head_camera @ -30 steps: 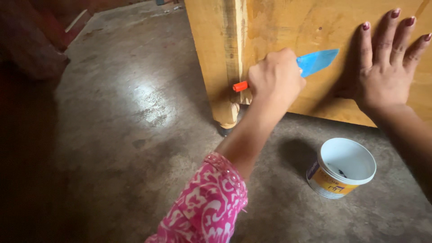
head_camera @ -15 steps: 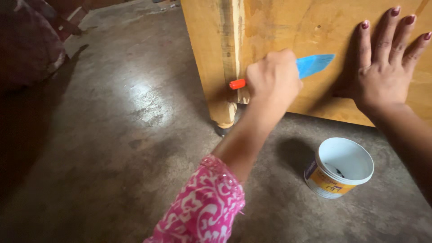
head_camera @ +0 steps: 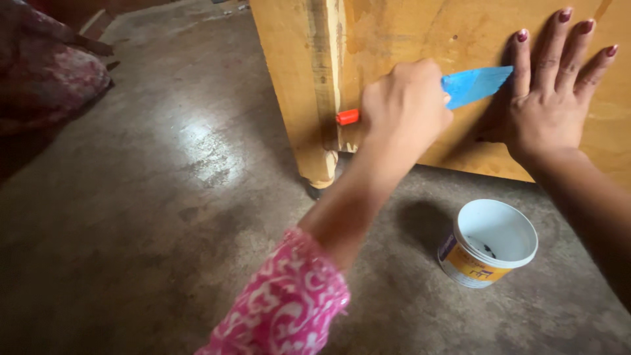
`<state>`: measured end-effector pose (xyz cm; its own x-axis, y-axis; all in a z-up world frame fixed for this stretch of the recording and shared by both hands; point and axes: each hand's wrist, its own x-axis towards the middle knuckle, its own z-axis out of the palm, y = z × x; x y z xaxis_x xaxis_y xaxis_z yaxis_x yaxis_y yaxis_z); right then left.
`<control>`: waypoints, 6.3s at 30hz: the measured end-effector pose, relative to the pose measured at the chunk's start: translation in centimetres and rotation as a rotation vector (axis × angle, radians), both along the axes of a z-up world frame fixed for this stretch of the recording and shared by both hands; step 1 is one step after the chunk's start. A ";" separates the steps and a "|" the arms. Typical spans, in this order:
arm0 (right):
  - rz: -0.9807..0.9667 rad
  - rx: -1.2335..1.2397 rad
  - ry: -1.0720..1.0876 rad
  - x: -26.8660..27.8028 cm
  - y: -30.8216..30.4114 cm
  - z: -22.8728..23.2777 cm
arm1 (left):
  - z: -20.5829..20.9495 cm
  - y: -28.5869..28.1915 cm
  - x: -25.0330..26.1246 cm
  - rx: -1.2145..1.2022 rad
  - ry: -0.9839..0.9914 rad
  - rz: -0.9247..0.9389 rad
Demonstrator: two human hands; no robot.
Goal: The person scrapes a wooden surface with a blue scraper, removing material from the wood. They dip the scraper into a small white container on the floor and continue scraping the furniture.
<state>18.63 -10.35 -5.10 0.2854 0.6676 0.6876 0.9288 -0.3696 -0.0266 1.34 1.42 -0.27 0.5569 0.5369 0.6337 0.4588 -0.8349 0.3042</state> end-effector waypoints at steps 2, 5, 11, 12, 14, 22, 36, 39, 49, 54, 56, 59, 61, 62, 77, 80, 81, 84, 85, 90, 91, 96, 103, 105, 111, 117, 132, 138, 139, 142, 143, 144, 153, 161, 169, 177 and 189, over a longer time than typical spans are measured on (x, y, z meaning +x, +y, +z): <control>-0.005 0.006 -0.006 -0.2 -0.4 0.1 | 0.0 0.1 0.7 0.001 -0.008 -0.003; -0.049 -0.020 0.092 -0.9 -0.8 0.0 | 0.0 2.0 -2.0 -0.005 0.065 0.061; -0.218 -0.079 0.043 -1.4 0.3 -0.5 | 0.1 4.3 -7.3 0.045 0.089 0.126; -0.204 -0.069 0.009 -1.6 1.0 -0.2 | 0.5 4.5 -7.2 0.034 0.072 0.100; -0.206 -0.066 -0.051 -1.7 0.5 -0.5 | 0.3 3.2 -4.8 -0.006 0.046 0.016; -0.350 -0.192 -0.041 -1.5 0.6 0.0 | 0.2 3.8 -3.0 -0.012 0.103 0.017; -0.117 -0.062 0.013 -0.7 0.8 -1.2 | -0.3 3.8 -2.2 0.024 -0.058 -0.045; -0.106 -0.074 -0.089 -0.2 0.3 -1.2 | 0.0 4.9 -3.2 -0.034 0.018 -0.022; -0.146 -0.074 -0.037 -2.3 0.9 -0.3 | 0.3 3.5 -2.6 -0.110 -0.013 -0.058; -0.169 -0.112 -0.064 -0.4 0.7 -1.4 | 0.4 5.1 -5.2 0.002 0.074 0.014; -0.180 -0.118 -0.113 0.7 0.6 -2.4 | 0.5 5.0 -5.6 0.021 0.024 -0.004; -0.240 -0.140 -0.155 2.2 0.8 -3.4 | 0.3 4.1 -5.0 0.041 -0.032 -0.085; -0.258 -0.156 -0.162 2.5 0.8 -3.5 | 0.4 3.4 -3.9 0.030 0.011 -0.130; -0.258 -0.160 -0.160 2.5 0.8 -3.3 | 0.5 3.7 -3.7 0.054 0.044 -0.130; -0.257 -0.148 -0.114 1.5 0.8 -3.0 | 1.3 3.5 -3.0 0.057 0.084 -0.111; -0.251 -0.151 -0.131 1.4 0.7 -2.7 | 0.2 4.2 -2.6 0.067 -0.018 -0.097; -0.234 -0.142 -0.127 1.1 0.7 -2.5 | -0.2 5.2 -3.3 0.033 -0.039 -0.083; -0.161 -0.091 -0.081 -0.1 0.8 -1.7 | -0.7 6.8 -5.3 -0.022 -0.018 -0.038; -0.158 -0.088 -0.079 -0.5 0.9 -1.5 | -0.5 6.8 -5.7 -0.033 0.004 -0.019; -0.158 -0.096 -0.002 -1.4 1.0 -0.9 | 0.7 3.9 -4.5 -0.068 0.087 -0.141; -0.158 -0.088 -0.030 -1.2 1.0 -1.0 | 0.8 3.4 -4.2 -0.070 0.107 -0.166; -0.216 -0.111 -0.073 -0.2 1.0 -1.6 | 0.4 4.7 -3.6 -0.012 0.101 -0.113; -0.276 -0.161 -0.106 1.4 1.0 -2.7 | 0.2 7.1 -6.3 0.050 0.046 -0.031; -0.312 -0.188 -0.141 2.2 0.8 -3.3 | 0.5 5.8 -5.0 0.007 0.054 -0.094; -0.296 -0.183 -0.096 1.1 1.0 -2.5 | -0.2 3.6 -2.5 -0.013 0.042 -0.120; -0.298 -0.187 -0.119 1.3 0.8 -2.6 | 0.2 5.5 -5.6 0.037 0.133 -0.022; -0.271 -0.170 -0.035 -0.2 1.1 -1.4 | 0.0 6.0 -5.8 0.037 0.112 0.003; -0.254 -0.130 -0.150 1.7 1.1 -3.2 | 0.0 3.4 -3.4 -0.041 0.044 -0.185; -0.248 -0.130 -0.123 1.7 1.0 -3.2 | -0.2 2.8 -2.7 -0.057 0.028 -0.224; -0.282 -0.161 -0.128 1.2 0.8 -2.8 | -1.3 2.7 -2.0 -0.053 -0.043 -0.214; -0.273 -0.158 -0.119 0.9 0.8 -2.6 | -1.5 3.3 -2.2 -0.080 -0.044 -0.186; -0.265 -0.156 -0.109 0.6 0.9 -2.3 | -1.6 4.0 -2.7 -0.107 -0.046 -0.158; -0.240 -0.091 -0.010 -1.6 0.8 -1.7 | -1.0 4.0 -4.3 -0.071 -0.097 -0.135; -0.235 -0.064 -0.085 -1.6 0.0 0.8 | -0.8 5.0 -4.1 -0.098 -0.010 -0.087; -0.191 -0.041 -0.067 -1.2 -0.2 3.0 | 0.2 4.7 -5.1 0.060 -0.107 -0.056; -0.226 -0.088 -0.071 -0.6 0.7 3.1 | 0.3 3.6 -2.9 0.012 -0.076 -0.051; -0.243 -0.075 -0.089 -0.1 0.8 2.6 | 1.4 0.7 -3.1 -0.037 -0.119 -0.132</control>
<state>18.53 -9.55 -2.48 0.3840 0.6367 0.6686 0.8098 -0.5801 0.0873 -1.76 2.14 1.12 0.5464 0.4885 0.6803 0.3046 -0.8726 0.3819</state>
